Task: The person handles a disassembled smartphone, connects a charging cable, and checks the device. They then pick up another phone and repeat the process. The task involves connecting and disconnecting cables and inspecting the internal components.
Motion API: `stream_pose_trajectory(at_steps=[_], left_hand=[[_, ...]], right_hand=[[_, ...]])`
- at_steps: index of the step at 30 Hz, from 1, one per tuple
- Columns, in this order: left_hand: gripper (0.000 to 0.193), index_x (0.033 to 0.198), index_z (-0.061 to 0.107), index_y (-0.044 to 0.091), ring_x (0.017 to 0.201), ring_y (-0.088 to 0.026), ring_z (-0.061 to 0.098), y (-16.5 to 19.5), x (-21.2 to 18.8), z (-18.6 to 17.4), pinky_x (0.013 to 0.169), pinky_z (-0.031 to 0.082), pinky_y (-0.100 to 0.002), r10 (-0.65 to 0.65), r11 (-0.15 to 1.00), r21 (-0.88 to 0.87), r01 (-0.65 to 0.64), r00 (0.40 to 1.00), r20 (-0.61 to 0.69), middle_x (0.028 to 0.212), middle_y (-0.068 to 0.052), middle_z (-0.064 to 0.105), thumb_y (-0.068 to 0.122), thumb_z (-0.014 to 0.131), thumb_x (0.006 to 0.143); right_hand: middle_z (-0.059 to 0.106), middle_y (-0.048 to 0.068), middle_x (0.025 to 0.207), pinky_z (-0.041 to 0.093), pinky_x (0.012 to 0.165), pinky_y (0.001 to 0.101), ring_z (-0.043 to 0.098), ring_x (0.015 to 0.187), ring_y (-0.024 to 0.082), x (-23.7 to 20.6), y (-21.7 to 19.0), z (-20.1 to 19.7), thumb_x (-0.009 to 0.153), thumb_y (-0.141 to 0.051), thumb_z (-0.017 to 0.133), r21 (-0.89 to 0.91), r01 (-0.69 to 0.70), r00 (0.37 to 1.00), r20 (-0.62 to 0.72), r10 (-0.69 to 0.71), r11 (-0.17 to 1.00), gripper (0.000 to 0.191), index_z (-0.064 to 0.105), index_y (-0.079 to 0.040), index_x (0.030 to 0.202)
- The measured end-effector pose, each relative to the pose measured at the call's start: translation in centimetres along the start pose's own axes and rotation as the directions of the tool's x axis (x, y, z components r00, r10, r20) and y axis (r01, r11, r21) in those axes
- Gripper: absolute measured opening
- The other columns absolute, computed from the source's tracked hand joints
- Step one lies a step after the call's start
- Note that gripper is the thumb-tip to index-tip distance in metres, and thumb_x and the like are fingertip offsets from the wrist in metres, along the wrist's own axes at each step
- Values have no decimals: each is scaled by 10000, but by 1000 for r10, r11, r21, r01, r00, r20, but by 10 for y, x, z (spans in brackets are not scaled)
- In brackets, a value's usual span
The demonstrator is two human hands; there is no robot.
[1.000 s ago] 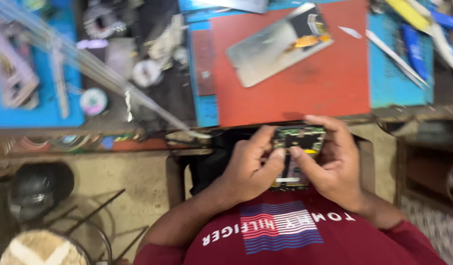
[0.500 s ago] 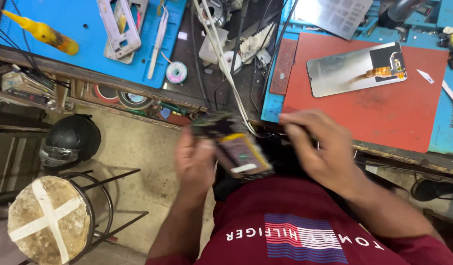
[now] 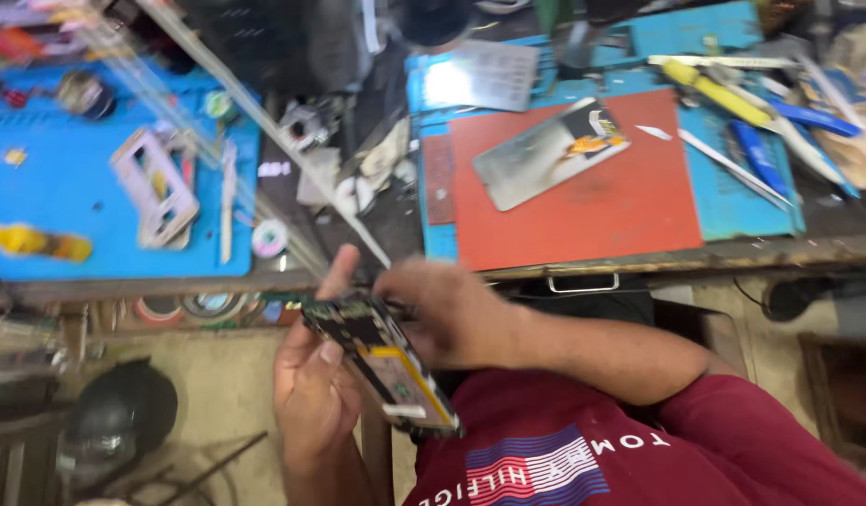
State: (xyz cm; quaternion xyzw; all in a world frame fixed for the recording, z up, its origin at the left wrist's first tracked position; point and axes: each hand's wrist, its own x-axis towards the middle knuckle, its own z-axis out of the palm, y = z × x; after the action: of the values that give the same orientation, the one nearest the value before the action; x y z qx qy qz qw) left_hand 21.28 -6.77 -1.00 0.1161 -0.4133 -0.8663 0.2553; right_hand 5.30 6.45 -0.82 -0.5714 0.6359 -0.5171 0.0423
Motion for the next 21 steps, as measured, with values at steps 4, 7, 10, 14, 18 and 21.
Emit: stream_pose_trajectory(at_steps=[4, 7, 10, 14, 18, 21], left_hand=[[419, 1323, 549, -191, 1212, -365, 649, -9, -7, -13, 1095, 507, -473, -18, 1000, -19, 20, 996, 89, 1360, -316, 617, 3, 530, 951], [392, 1330, 546, -135, 1206, -348, 649, -7, -1, -33, 1093, 510, -482, 44, 997, -64, -46, 998, -39, 1279, -266, 650, 8, 555, 966], [356, 1346, 551, -106, 1179, -347, 662, 0, 12, -50, 1057, 529, -532, 113, 981, -153, -120, 992, -58, 1242, -228, 660, 9, 547, 1008], [443, 1421, 537, -76, 1185, -285, 670, 4, 26, -55, 1094, 557, -486, 224, 973, 124, -193, 921, -320, 1293, -177, 654, 35, 469, 997], [458, 1432, 560, -84, 1126, -269, 684, 10, 34, -56, 988, 554, -376, 282, 956, 169, -239, 909, -307, 1291, -188, 669, 21, 454, 999], [497, 1467, 560, 26, 1093, -224, 696, 19, 35, -66, 777, 544, -266, 194, 956, 287, -57, 859, -474, 1305, -143, 685, 62, 462, 981]], right_hand=[[671, 163, 892, 544, 716, 437, 691, 842, 348, -60, 2, -15, 1014, -265, 669, 205, -299, 845, 510, 158, 932, 361, 524, 19, 1184], [724, 124, 977, 585, 778, 366, 743, 898, 249, -119, 8, -58, 1052, -217, 625, 402, -376, 878, 443, 182, 835, 305, 559, 5, 1250], [789, 86, 933, 612, 707, 324, 774, 828, 188, -176, 17, -110, 1021, -138, 589, 373, -581, 806, 385, 450, 723, 263, 654, -35, 1254], [811, 50, 906, 596, 660, 323, 778, 757, 182, -226, 27, -164, 922, -161, 686, 77, -625, 767, 248, 592, 777, 291, 755, -97, 1198], [774, 52, 891, 572, 651, 337, 757, 754, 202, -234, 36, -194, 871, -185, 733, -116, -621, 739, 243, 629, 775, 302, 793, -135, 1163], [730, 60, 873, 559, 641, 345, 721, 745, 220, -221, 36, -206, 842, -157, 767, -188, -529, 813, 169, 558, 828, 287, 806, -136, 1126]])
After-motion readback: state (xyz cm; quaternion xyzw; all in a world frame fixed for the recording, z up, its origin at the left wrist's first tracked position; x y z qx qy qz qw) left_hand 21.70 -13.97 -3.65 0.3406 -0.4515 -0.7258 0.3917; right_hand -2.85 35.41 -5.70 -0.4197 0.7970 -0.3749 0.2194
